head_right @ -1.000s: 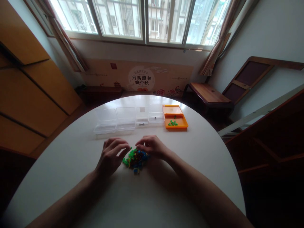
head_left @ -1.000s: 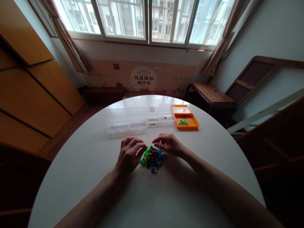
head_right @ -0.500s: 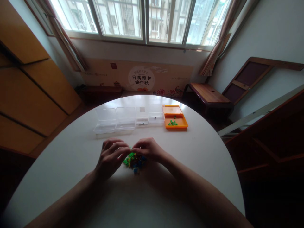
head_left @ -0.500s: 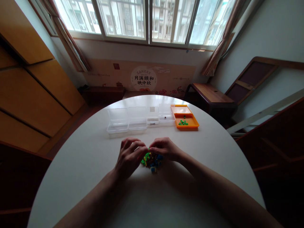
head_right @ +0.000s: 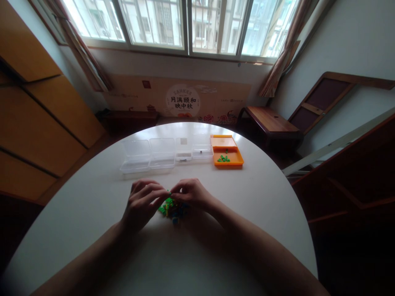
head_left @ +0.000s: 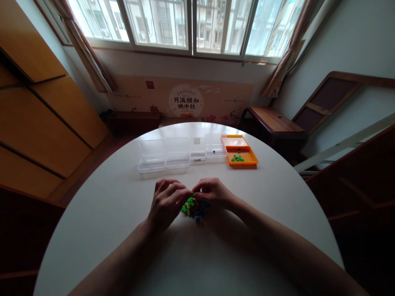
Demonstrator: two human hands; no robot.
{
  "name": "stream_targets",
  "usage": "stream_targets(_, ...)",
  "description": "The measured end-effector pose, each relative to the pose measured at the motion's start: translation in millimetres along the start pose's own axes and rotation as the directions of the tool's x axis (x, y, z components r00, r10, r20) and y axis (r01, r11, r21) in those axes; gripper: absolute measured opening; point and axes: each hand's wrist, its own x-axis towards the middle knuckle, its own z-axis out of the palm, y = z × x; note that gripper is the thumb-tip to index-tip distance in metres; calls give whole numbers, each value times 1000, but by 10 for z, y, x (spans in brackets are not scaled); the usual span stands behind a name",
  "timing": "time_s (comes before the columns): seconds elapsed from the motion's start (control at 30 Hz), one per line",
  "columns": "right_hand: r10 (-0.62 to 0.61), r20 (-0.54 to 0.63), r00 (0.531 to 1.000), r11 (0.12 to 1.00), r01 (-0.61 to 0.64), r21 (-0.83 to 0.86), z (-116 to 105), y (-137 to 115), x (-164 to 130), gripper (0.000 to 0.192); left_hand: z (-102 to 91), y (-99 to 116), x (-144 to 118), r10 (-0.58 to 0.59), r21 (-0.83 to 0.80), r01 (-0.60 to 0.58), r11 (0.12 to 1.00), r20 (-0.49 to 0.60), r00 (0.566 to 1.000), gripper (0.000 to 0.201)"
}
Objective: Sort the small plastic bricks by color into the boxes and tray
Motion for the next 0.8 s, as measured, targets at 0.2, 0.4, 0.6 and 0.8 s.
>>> stream_targets(0.2, 4, -14, 1000, 1000, -3, 5, 18, -5, 5, 22, -1, -6, -13, -7, -13, 7, 1000, 19, 1000, 8)
stream_targets(0.4, -20, -18, 1000, 1000, 20, -13, 22, 5, 13, 16, 9, -13, -18, -41, -3, 41, 999, 36, 999, 9)
stream_targets(0.6, -110, -40, 993, 989, 105, -108, 18, 5, 6, 9, 34, -22, -5, -41, 16, 40, 999, 36, 999, 10)
stream_targets(0.8, -177, -223, 959, 945, 103, -309, -222, 112, 54, 11, 48, -52, -22, -49, 21, 48, 999, 61, 997, 9)
